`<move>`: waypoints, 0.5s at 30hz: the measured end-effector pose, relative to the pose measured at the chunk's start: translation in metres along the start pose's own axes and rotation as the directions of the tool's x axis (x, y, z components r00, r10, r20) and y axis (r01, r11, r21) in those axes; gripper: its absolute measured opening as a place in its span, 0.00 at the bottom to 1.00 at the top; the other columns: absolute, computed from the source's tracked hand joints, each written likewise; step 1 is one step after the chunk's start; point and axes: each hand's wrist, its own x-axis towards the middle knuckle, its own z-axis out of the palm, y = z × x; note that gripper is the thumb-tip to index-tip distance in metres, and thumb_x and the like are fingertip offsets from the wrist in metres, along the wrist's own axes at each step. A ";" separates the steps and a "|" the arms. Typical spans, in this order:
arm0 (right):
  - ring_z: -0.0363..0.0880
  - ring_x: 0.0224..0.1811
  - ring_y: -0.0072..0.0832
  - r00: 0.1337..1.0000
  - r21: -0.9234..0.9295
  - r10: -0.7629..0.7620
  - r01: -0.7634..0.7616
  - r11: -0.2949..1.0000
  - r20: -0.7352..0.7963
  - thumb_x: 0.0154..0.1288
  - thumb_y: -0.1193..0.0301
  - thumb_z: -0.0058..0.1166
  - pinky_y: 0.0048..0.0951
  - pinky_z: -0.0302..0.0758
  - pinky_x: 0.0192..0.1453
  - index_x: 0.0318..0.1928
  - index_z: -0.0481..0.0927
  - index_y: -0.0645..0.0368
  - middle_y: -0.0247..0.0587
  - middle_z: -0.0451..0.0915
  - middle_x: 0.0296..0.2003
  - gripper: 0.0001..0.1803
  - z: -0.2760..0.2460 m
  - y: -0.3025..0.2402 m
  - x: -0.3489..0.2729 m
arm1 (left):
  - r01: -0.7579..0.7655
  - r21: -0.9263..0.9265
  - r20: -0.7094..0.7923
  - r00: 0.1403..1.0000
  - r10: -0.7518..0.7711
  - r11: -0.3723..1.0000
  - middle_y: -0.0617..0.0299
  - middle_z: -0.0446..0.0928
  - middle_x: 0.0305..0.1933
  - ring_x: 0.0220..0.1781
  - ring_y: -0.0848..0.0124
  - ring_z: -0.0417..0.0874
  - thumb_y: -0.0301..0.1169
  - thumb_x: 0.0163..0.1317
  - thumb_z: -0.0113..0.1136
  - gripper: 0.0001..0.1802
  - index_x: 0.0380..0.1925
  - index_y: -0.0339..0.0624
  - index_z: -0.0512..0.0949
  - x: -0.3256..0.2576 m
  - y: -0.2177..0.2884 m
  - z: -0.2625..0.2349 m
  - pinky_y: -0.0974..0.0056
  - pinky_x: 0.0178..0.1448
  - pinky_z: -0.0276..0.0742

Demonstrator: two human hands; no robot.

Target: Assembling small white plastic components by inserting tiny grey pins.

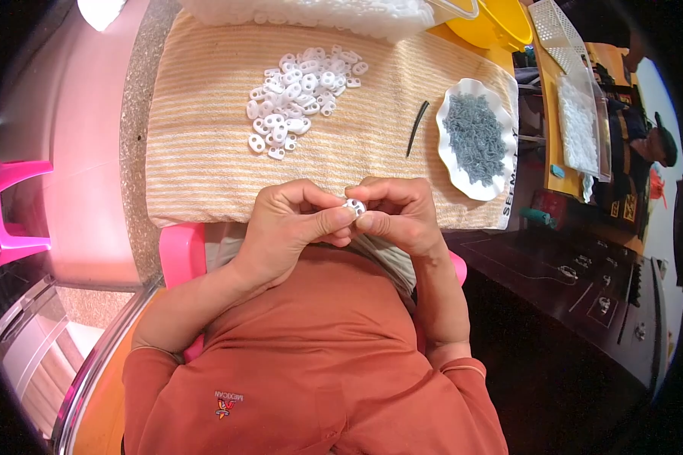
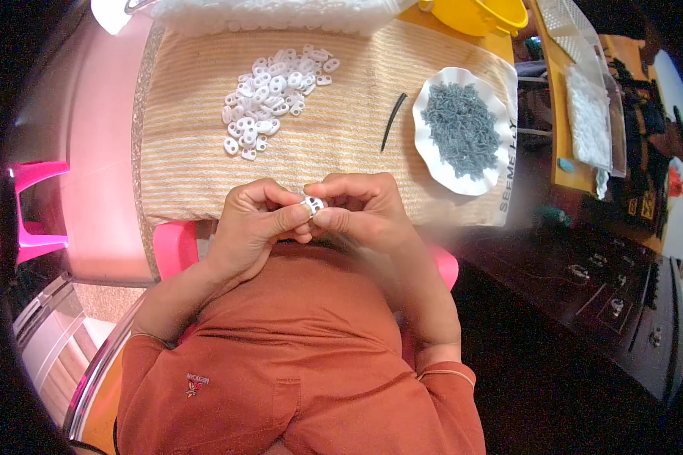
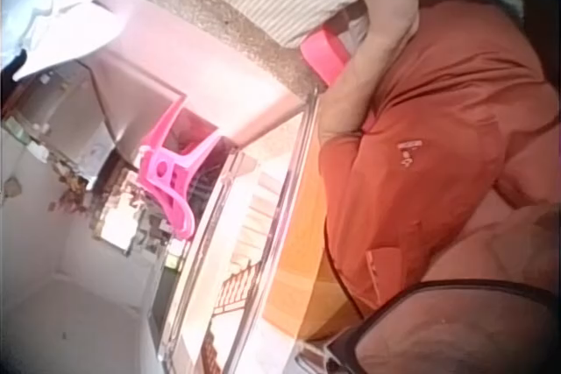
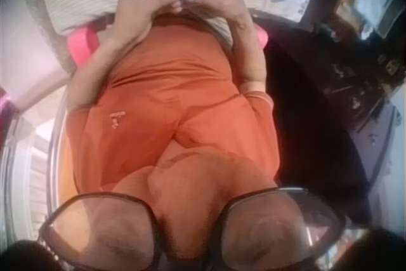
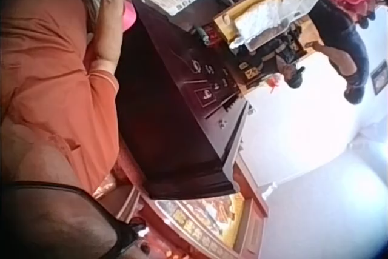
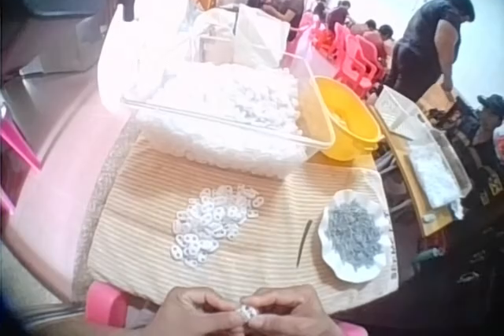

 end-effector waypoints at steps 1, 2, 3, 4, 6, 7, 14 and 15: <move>0.82 0.41 0.30 1.000 -0.007 -0.003 0.003 1.000 0.004 0.57 0.85 0.60 0.28 0.81 0.45 0.48 0.78 0.72 0.49 0.82 0.41 0.17 -0.001 0.001 0.000 | -0.003 -0.003 0.006 1.000 0.003 1.000 0.54 0.82 0.34 0.30 0.70 0.83 0.22 0.59 0.63 0.03 0.32 0.37 0.78 0.000 0.000 0.000 0.67 0.37 0.84; 0.82 0.41 0.30 1.000 -0.014 -0.007 0.007 1.000 0.009 0.57 0.85 0.60 0.29 0.81 0.45 0.48 0.78 0.72 0.49 0.82 0.41 0.17 -0.002 0.001 0.000 | -0.004 -0.003 0.008 1.000 0.004 1.000 0.54 0.82 0.34 0.30 0.70 0.83 0.22 0.59 0.63 0.03 0.32 0.37 0.78 0.001 0.000 -0.001 0.67 0.37 0.84; 0.82 0.41 0.30 1.000 -0.015 -0.008 0.009 1.000 0.009 0.57 0.85 0.60 0.29 0.81 0.45 0.48 0.78 0.72 0.49 0.82 0.41 0.17 -0.003 0.003 0.001 | -0.012 -0.008 0.015 1.000 0.012 1.000 0.55 0.82 0.33 0.31 0.71 0.83 0.23 0.59 0.64 0.04 0.34 0.36 0.78 0.001 0.000 -0.001 0.69 0.37 0.84; 0.82 0.41 0.30 0.999 -0.008 -0.023 0.023 1.000 0.030 0.57 0.85 0.60 0.29 0.81 0.45 0.49 0.78 0.72 0.49 0.82 0.41 0.17 -0.006 0.005 0.002 | -0.020 -0.013 0.023 1.000 0.020 1.000 0.56 0.81 0.33 0.32 0.72 0.84 0.23 0.59 0.64 0.06 0.35 0.34 0.78 0.002 -0.001 -0.001 0.71 0.37 0.84; 0.82 0.41 0.30 0.998 -0.001 -0.038 0.038 0.999 0.052 0.58 0.84 0.59 0.29 0.81 0.45 0.49 0.77 0.72 0.48 0.82 0.41 0.17 -0.006 0.006 0.002 | -0.014 -0.015 0.023 1.000 0.014 1.000 0.57 0.81 0.33 0.32 0.73 0.84 0.23 0.60 0.64 0.06 0.36 0.35 0.78 0.004 0.000 0.000 0.71 0.37 0.84; 0.82 0.41 0.29 0.999 0.030 -0.030 0.028 0.999 0.039 0.58 0.84 0.59 0.28 0.81 0.46 0.50 0.77 0.72 0.48 0.82 0.41 0.17 -0.002 0.005 0.001 | -0.010 -0.020 0.024 1.000 0.010 1.000 0.57 0.81 0.33 0.32 0.73 0.83 0.24 0.60 0.64 0.06 0.36 0.35 0.78 0.004 0.001 0.000 0.71 0.37 0.84; 0.82 0.41 0.28 0.998 -0.015 -0.064 0.064 0.998 0.006 0.59 0.83 0.59 0.26 0.81 0.45 0.50 0.77 0.71 0.47 0.81 0.41 0.17 0.000 0.004 0.000 | 0.015 -0.039 0.037 0.999 -0.014 0.999 0.58 0.81 0.36 0.34 0.74 0.83 0.25 0.60 0.64 0.07 0.37 0.36 0.78 0.005 0.006 0.002 0.72 0.38 0.84; 0.82 0.41 0.28 0.998 -0.017 -0.067 0.067 0.998 0.008 0.59 0.83 0.59 0.26 0.81 0.45 0.50 0.77 0.71 0.47 0.81 0.41 0.17 0.000 0.004 0.000 | 0.020 -0.046 0.045 0.999 -0.018 0.999 0.58 0.81 0.36 0.34 0.74 0.83 0.25 0.60 0.63 0.07 0.37 0.36 0.78 0.005 0.006 0.002 0.72 0.38 0.84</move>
